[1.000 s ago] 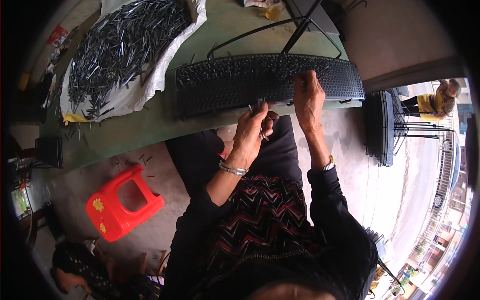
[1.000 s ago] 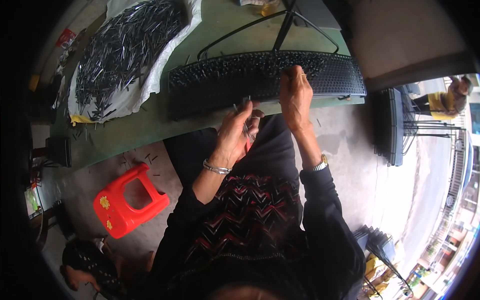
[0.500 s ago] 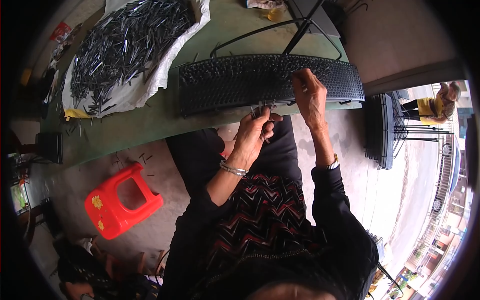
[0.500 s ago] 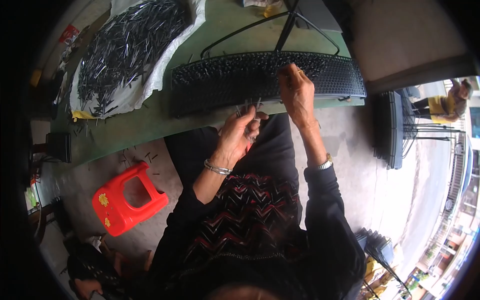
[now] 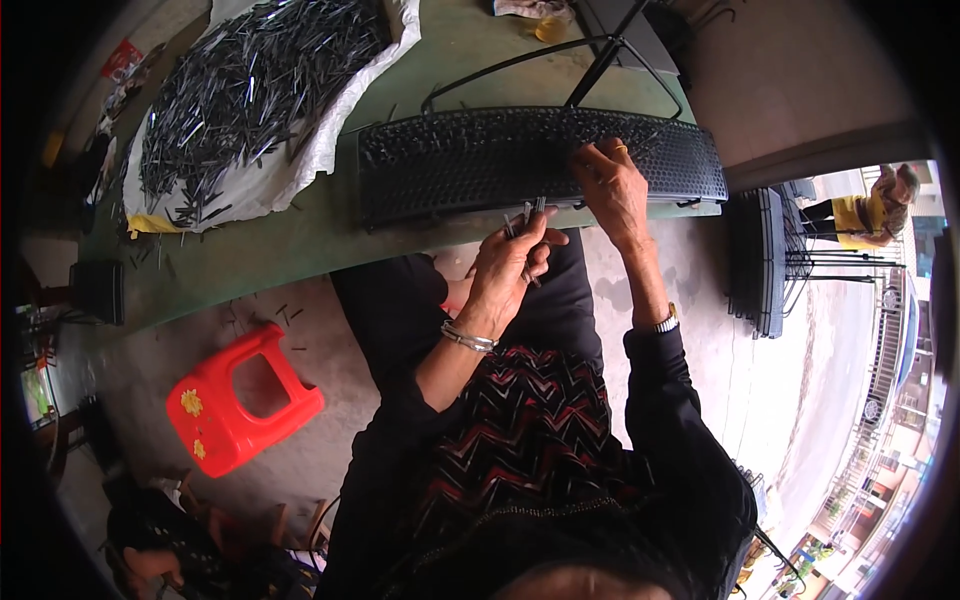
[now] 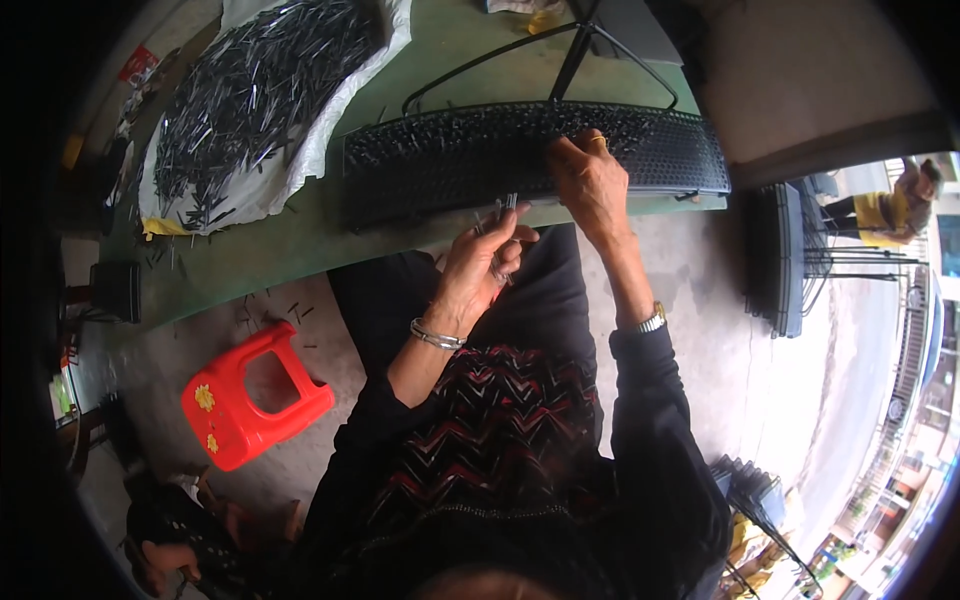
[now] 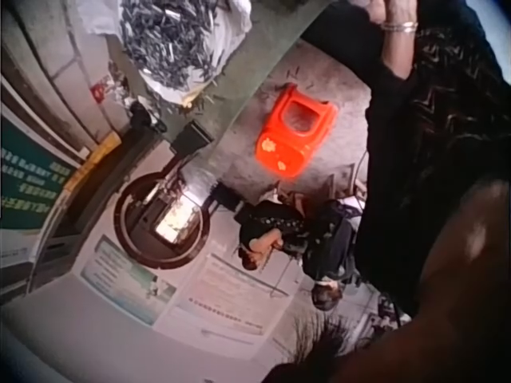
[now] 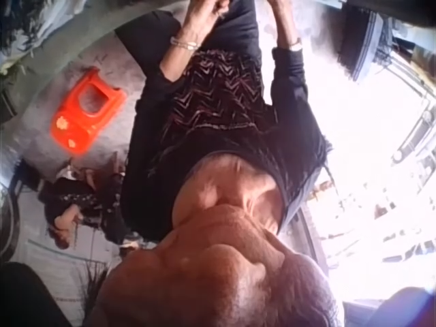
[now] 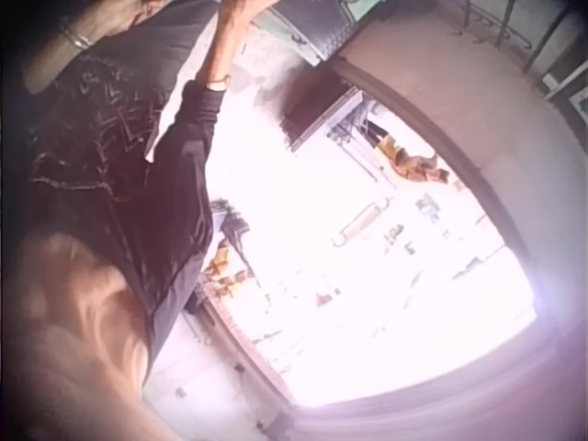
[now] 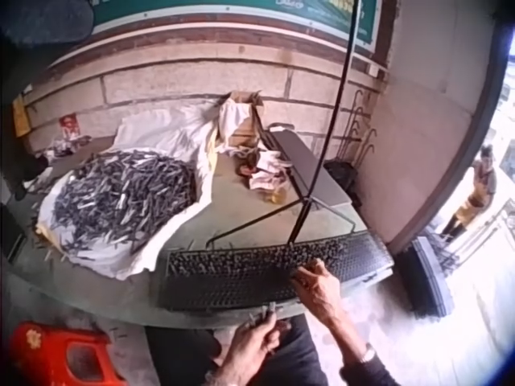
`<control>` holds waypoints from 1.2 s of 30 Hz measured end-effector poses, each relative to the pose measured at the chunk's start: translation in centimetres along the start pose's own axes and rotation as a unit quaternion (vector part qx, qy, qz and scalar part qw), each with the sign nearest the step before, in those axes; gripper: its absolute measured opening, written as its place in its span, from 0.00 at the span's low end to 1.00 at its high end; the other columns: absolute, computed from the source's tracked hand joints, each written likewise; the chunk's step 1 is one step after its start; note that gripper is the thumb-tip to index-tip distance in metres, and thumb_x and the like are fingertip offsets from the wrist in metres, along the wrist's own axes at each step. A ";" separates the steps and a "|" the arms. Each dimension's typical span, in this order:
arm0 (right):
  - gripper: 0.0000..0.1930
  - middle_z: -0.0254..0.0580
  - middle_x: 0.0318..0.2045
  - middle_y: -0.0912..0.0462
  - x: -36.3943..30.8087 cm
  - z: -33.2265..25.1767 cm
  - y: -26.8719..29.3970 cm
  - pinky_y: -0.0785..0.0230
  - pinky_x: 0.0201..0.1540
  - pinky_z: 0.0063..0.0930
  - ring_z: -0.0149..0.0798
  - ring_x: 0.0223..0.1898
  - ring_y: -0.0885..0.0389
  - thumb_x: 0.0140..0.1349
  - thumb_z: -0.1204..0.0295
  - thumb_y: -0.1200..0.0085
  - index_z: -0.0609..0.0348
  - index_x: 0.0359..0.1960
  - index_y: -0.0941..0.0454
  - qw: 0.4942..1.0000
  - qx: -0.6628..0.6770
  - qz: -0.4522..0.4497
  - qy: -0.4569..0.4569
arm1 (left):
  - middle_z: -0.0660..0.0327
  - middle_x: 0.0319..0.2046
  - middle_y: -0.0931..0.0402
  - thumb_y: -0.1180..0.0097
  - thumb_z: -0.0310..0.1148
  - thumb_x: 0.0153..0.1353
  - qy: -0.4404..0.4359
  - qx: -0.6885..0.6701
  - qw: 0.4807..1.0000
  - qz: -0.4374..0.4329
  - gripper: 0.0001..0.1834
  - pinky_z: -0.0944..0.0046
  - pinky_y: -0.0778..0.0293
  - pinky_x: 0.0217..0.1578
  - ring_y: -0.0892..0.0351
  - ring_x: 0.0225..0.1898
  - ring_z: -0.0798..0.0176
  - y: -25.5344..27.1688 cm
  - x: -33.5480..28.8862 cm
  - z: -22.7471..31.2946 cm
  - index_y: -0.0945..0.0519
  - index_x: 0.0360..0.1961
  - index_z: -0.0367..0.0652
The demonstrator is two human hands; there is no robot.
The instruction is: Assembling a metal mesh panel by manually inserting metal wire rods into a frame.
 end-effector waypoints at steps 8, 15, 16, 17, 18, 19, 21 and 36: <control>0.08 0.41 0.33 0.23 -1.5 -2.2 0.4 0.31 0.38 0.28 0.38 0.36 0.23 0.57 0.71 0.43 0.59 0.36 0.20 0.955 0.213 -0.200 0.059 | 0.51 0.37 0.20 0.40 0.36 0.61 -0.020 0.031 0.999 0.002 0.14 0.80 0.43 0.18 0.38 0.21 0.79 0.0 -0.5 0.6 0.23 0.43 0.38; 0.08 0.38 0.32 0.24 -2.0 -2.3 0.9 0.30 0.38 0.27 0.38 0.36 0.22 0.54 0.76 0.47 0.60 0.36 0.20 0.918 0.312 -0.246 -0.008 | 0.54 0.34 0.18 0.42 0.36 0.62 -0.018 0.067 0.998 -0.008 0.10 0.77 0.40 0.18 0.33 0.22 0.77 -0.3 -0.3 0.5 0.22 0.36 0.41; 0.08 0.38 0.32 0.24 -2.0 -2.2 0.7 0.30 0.38 0.27 0.38 0.36 0.22 0.54 0.76 0.47 0.60 0.36 0.20 0.917 0.313 -0.247 -0.008 | 0.54 0.35 0.18 0.42 0.37 0.63 -0.013 0.043 0.999 -0.004 0.11 0.77 0.40 0.18 0.32 0.22 0.76 -0.4 -0.4 0.6 0.22 0.37 0.40; 0.08 0.38 0.32 0.24 -2.0 -2.3 0.8 0.30 0.37 0.27 0.38 0.35 0.22 0.53 0.75 0.47 0.59 0.35 0.20 0.942 0.248 -0.215 0.072 | 0.54 0.35 0.18 0.43 0.38 0.63 -0.009 0.019 1.000 -0.001 0.12 0.76 0.39 0.19 0.31 0.22 0.76 -0.4 -0.4 0.6 0.22 0.38 0.40; 0.08 0.38 0.32 0.24 -2.0 -2.5 0.9 0.31 0.36 0.26 0.37 0.34 0.22 0.53 0.75 0.47 0.59 0.35 0.20 0.955 0.180 -0.181 0.150 | 0.54 0.35 0.18 0.43 0.38 0.63 -0.009 0.019 1.000 0.000 0.12 0.76 0.39 0.19 0.31 0.22 0.76 -0.3 -0.4 0.7 0.22 0.38 0.40; 0.08 0.38 0.32 0.24 -2.0 -2.8 0.9 0.31 0.36 0.26 0.37 0.34 0.22 0.53 0.75 0.47 0.59 0.35 0.20 0.955 0.181 -0.182 0.151 | 0.53 0.37 0.19 0.43 0.39 0.63 -0.012 0.036 0.999 -0.002 0.14 0.77 0.40 0.19 0.32 0.22 0.76 -0.2 -0.3 0.7 0.23 0.42 0.38; 0.08 0.38 0.32 0.24 -2.1 -2.4 0.3 0.31 0.34 0.26 0.36 0.33 0.22 0.53 0.77 0.47 0.58 0.35 0.19 0.904 0.345 -0.229 -0.111 | 0.51 0.40 0.20 0.44 0.40 0.64 -0.015 0.052 0.999 -0.003 0.17 0.78 0.41 0.18 0.33 0.22 0.76 0.0 -0.3 0.8 0.24 0.45 0.37; 0.09 0.39 0.32 0.22 -1.8 -3.2 0.7 0.31 0.36 0.24 0.30 0.35 0.22 0.59 0.73 0.46 0.69 0.35 0.22 0.926 0.278 -0.250 -0.056 | 0.56 0.31 0.17 0.46 0.39 0.66 -0.055 0.104 0.993 0.014 0.12 0.77 0.40 0.16 0.25 0.24 0.75 0.5 -0.5 1.1 0.22 0.39 0.40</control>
Point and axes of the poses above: each hand's wrist, its own x-axis towards the middle knuckle, its own y-axis out of the back of the hand, z = x × y, the point moved 3 cm from there along x, towards the middle knuckle
